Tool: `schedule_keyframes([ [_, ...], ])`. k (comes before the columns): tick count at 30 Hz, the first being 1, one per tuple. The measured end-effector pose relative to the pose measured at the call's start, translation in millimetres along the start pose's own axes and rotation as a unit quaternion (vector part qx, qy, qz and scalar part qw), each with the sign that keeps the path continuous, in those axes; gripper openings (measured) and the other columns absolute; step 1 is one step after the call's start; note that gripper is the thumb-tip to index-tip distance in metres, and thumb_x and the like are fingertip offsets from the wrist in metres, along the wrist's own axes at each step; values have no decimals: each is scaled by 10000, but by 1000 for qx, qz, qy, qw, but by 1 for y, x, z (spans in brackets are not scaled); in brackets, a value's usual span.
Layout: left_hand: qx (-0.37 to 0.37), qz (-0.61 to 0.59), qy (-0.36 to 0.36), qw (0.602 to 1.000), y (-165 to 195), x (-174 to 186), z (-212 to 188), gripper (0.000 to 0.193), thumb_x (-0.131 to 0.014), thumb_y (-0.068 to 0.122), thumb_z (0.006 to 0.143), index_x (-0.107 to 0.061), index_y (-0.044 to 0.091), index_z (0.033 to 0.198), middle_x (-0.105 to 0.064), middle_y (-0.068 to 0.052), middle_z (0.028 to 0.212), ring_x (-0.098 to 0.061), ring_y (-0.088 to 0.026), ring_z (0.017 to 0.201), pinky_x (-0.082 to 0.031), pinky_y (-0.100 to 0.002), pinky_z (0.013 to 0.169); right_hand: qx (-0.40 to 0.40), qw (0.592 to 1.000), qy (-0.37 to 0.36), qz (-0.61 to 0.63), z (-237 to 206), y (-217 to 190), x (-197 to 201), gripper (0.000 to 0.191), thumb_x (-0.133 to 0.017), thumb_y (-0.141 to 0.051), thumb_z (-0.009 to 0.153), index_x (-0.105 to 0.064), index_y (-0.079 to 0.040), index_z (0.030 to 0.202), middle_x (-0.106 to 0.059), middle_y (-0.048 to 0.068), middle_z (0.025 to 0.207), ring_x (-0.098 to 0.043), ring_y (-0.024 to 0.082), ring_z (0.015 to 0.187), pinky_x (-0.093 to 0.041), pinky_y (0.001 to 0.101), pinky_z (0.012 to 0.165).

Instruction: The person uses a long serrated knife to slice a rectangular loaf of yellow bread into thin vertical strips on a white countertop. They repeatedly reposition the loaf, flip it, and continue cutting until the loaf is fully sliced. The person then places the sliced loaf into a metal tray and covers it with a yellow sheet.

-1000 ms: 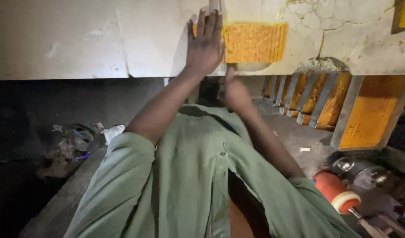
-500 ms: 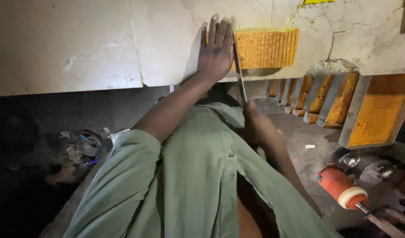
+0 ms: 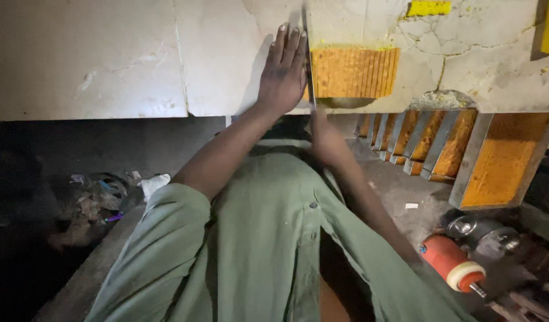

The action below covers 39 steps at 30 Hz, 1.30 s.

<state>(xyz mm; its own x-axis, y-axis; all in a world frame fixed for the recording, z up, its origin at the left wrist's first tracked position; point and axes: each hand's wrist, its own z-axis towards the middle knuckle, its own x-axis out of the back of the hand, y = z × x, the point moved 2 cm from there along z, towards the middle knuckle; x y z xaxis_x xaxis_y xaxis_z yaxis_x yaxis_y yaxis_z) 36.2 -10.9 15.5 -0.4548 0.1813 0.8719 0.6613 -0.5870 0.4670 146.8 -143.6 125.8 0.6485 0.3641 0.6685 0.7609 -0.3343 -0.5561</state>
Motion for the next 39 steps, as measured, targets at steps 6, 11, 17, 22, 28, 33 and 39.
schedule_keyframes([
  [6,-6,-46,-1,999,-2,-6,-2,684,-542,205,1066,-234,-50,1621,-229,-249,1674,-97,-450,1577,-247,-590,1283,-1,999,-23,37,-37,43,-52,897,-769,-141,753,-255,85,1453,-680,341,957,-676,533,859,-564,535,701],
  [11,-21,-47,-14,999,-6,4,-3,671,-536,178,1081,-225,-60,1626,-217,-263,1693,-101,-436,1589,-222,-549,1304,-47,999,-9,5,57,63,-54,825,-732,-111,784,-252,93,1423,-696,294,902,-703,493,810,-582,535,684],
  [17,-7,-84,-14,996,-12,9,-6,670,-560,163,1056,-254,-63,1607,-245,-255,1666,-146,-444,1586,-233,-504,1315,-86,996,-15,6,60,-18,-1,580,-683,-55,843,-376,45,1325,-689,302,935,-716,494,883,-584,540,738],
  [22,-33,-80,28,996,-13,0,-6,662,-567,138,1079,-246,-50,1626,-227,-224,1694,-146,-429,1600,-234,-494,1339,-121,990,-78,0,-56,-9,-19,673,-802,-217,833,-378,-13,1315,-669,351,1023,-649,549,945,-535,572,775],
  [28,-22,-115,-7,993,-14,2,-4,752,-605,168,1004,-225,-106,1592,-180,-295,1654,-98,-449,1575,-198,-516,1318,-43,999,-3,23,21,55,-76,643,-619,-109,956,-266,90,1455,-683,337,953,-678,517,865,-537,559,705],
  [33,-1,-86,-38,996,-17,11,-3,705,-536,207,1072,-213,0,1663,-116,-313,1701,-68,-448,1598,-123,-557,1313,-50,999,-4,16,85,19,-22,645,-686,-68,815,-362,78,1353,-699,292,926,-728,448,833,-581,496,695],
  [39,18,11,41,999,-21,8,-13,713,-536,292,1088,-175,116,1677,-62,-327,1680,-56,-498,1577,-93,-676,1268,-68,997,-39,-18,13,-44,-4,884,-739,-118,792,-219,54,1486,-660,333,956,-659,530,865,-532,557,703],
])
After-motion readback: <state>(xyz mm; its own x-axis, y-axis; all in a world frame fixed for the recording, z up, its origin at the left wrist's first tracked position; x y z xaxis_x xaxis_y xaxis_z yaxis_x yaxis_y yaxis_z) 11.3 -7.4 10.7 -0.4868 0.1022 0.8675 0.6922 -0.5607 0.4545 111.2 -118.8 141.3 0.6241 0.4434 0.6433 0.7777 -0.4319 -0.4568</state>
